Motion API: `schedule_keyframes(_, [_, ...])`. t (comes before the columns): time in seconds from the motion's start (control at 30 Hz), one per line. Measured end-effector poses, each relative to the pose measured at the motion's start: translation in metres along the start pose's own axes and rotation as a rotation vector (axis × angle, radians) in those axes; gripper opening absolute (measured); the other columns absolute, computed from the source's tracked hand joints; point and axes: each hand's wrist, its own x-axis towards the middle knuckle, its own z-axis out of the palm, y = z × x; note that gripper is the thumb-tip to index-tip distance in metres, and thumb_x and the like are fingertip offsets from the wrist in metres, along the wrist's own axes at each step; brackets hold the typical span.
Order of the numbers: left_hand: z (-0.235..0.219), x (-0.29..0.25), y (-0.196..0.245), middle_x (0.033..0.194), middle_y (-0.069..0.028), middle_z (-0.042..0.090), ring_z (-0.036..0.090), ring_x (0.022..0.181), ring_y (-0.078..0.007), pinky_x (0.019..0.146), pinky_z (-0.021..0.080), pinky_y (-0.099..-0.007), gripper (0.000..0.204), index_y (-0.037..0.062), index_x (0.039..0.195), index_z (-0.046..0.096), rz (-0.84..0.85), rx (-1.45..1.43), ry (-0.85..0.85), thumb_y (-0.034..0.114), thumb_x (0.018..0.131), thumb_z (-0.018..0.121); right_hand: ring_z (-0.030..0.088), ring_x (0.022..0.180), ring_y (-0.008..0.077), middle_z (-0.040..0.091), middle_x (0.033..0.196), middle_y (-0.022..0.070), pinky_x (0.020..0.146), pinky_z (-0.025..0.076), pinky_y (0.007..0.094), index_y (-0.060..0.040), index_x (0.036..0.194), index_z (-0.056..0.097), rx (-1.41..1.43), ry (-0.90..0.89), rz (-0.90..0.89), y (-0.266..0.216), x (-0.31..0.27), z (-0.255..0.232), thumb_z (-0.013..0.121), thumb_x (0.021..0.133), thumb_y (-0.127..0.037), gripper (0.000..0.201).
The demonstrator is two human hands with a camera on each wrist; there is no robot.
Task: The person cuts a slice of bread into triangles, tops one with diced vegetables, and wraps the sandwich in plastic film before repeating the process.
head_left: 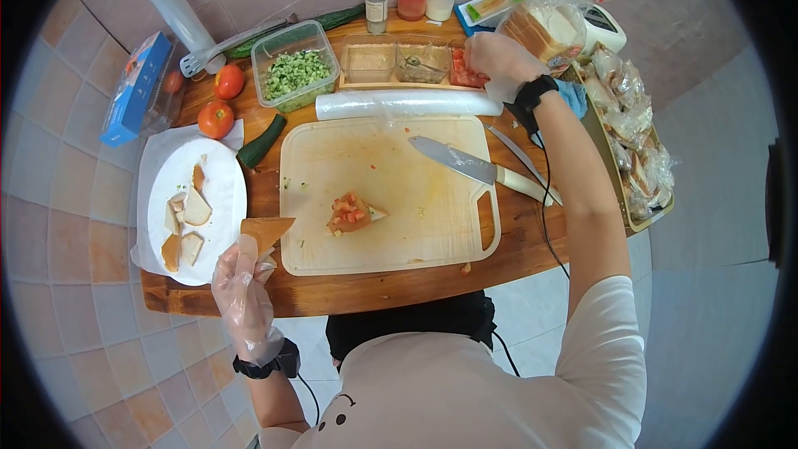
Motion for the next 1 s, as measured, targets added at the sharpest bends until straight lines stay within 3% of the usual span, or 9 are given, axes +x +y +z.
schedule_keyframes(0.03, [0.000, 0.001, 0.000, 0.089, -0.0031, 0.061, 0.054, 0.078, -0.0085, 0.076, 0.045, -0.0261, 0.035, -0.0075, 0.128, 0.056, -0.006, -0.003, -0.011, 0.016, 0.103, 0.064, 0.069, 0.097, 0.0391, 0.069, 0.097, 0.0238, 0.083, 0.057, 0.0431, 0.0023, 0.088, 0.067, 0.091, 0.048, 0.028, 0.003, 0.000, 0.001, 0.067, 0.069, 0.006, 0.019])
schedule_keyframes(0.13, [0.007, -0.001, 0.003, 0.091, -0.0035, 0.061, 0.054, 0.078, -0.0081, 0.076, 0.045, -0.0257, 0.035, -0.0073, 0.127, 0.057, -0.017, -0.001, 0.011, 0.015, 0.102, 0.064, 0.069, 0.094, 0.0392, 0.069, 0.090, 0.0226, 0.081, 0.057, 0.0427, 0.0019, 0.084, 0.066, -0.007, 0.185, -0.095, 0.007, -0.008, 0.007, 0.067, 0.070, 0.004, 0.014])
schedule_keyframes(0.23, [0.011, -0.002, 0.005, 0.094, -0.0036, 0.061, 0.054, 0.078, -0.0078, 0.076, 0.045, -0.0254, 0.035, -0.0068, 0.126, 0.057, -0.017, -0.002, 0.019, 0.016, 0.102, 0.066, 0.069, 0.094, 0.0394, 0.069, 0.090, 0.0223, 0.081, 0.057, 0.0421, 0.0020, 0.083, 0.066, 0.153, -0.025, 0.131, 0.009, 0.007, 0.016, 0.066, 0.070, 0.003, 0.013])
schedule_keyframes(0.43, [0.015, -0.008, 0.010, 0.088, -0.0016, 0.062, 0.055, 0.077, -0.0067, 0.071, 0.045, -0.0236, 0.027, -0.0048, 0.118, 0.063, 0.013, -0.043, 0.043, 0.016, 0.102, 0.070, 0.068, 0.098, 0.0398, 0.070, 0.096, 0.0227, 0.083, 0.057, 0.0410, 0.0024, 0.087, 0.068, -0.123, -0.051, 0.018, -0.002, 0.003, 0.011, 0.065, 0.071, 0.004, 0.016])
schedule_keyframes(0.63, [0.008, -0.007, 0.007, 0.088, -0.0009, 0.061, 0.053, 0.076, -0.0061, 0.070, 0.043, -0.0232, 0.027, -0.0044, 0.117, 0.064, -0.003, -0.043, 0.038, 0.017, 0.102, 0.070, 0.067, 0.102, 0.0390, 0.070, 0.103, 0.0218, 0.083, 0.056, 0.0419, -0.0004, 0.094, 0.068, -0.058, 0.177, -0.114, 0.010, -0.003, 0.008, 0.064, 0.070, 0.008, 0.026])
schedule_keyframes(0.73, [0.004, -0.005, 0.004, 0.093, -0.0043, 0.062, 0.054, 0.078, -0.0089, 0.075, 0.046, -0.0249, 0.034, -0.0071, 0.125, 0.058, -0.035, -0.005, 0.033, 0.017, 0.102, 0.066, 0.067, 0.100, 0.0394, 0.070, 0.099, 0.0216, 0.081, 0.056, 0.0428, 0.0000, 0.092, 0.068, -0.198, 0.214, -0.197, 0.009, -0.007, 0.005, 0.064, 0.071, 0.009, 0.024])
schedule_keyframes(0.83, [0.006, -0.005, 0.002, 0.094, -0.0050, 0.063, 0.053, 0.078, -0.0086, 0.075, 0.045, -0.0248, 0.033, -0.0074, 0.125, 0.058, -0.023, -0.015, 0.006, 0.016, 0.103, 0.065, 0.068, 0.096, 0.0398, 0.070, 0.095, 0.0221, 0.079, 0.055, 0.0425, 0.0010, 0.090, 0.067, 0.047, -0.080, 0.141, -0.002, 0.003, 0.010, 0.064, 0.070, 0.009, 0.022])
schedule_keyframes(0.93, [0.011, -0.008, 0.004, 0.096, -0.0067, 0.063, 0.052, 0.079, -0.0086, 0.074, 0.045, -0.0248, 0.033, -0.0076, 0.126, 0.058, -0.012, -0.022, 0.036, 0.015, 0.103, 0.064, 0.067, 0.114, 0.0379, 0.071, 0.115, 0.0220, 0.091, 0.057, 0.0421, -0.0009, 0.102, 0.073, -0.035, -0.076, 0.154, -0.009, 0.001, 0.009, 0.065, 0.080, 0.003, 0.024])
schedule_keyframes(1.0, [0.006, -0.010, 0.002, 0.098, -0.0080, 0.063, 0.052, 0.079, -0.0087, 0.074, 0.044, -0.0246, 0.032, -0.0076, 0.125, 0.058, 0.018, -0.048, 0.004, 0.014, 0.103, 0.064, 0.068, 0.113, 0.0377, 0.071, 0.116, 0.0219, 0.092, 0.057, 0.0417, -0.0008, 0.102, 0.072, -0.080, -0.109, 0.105, -0.005, 0.005, 0.009, 0.065, 0.080, 0.003, 0.024])
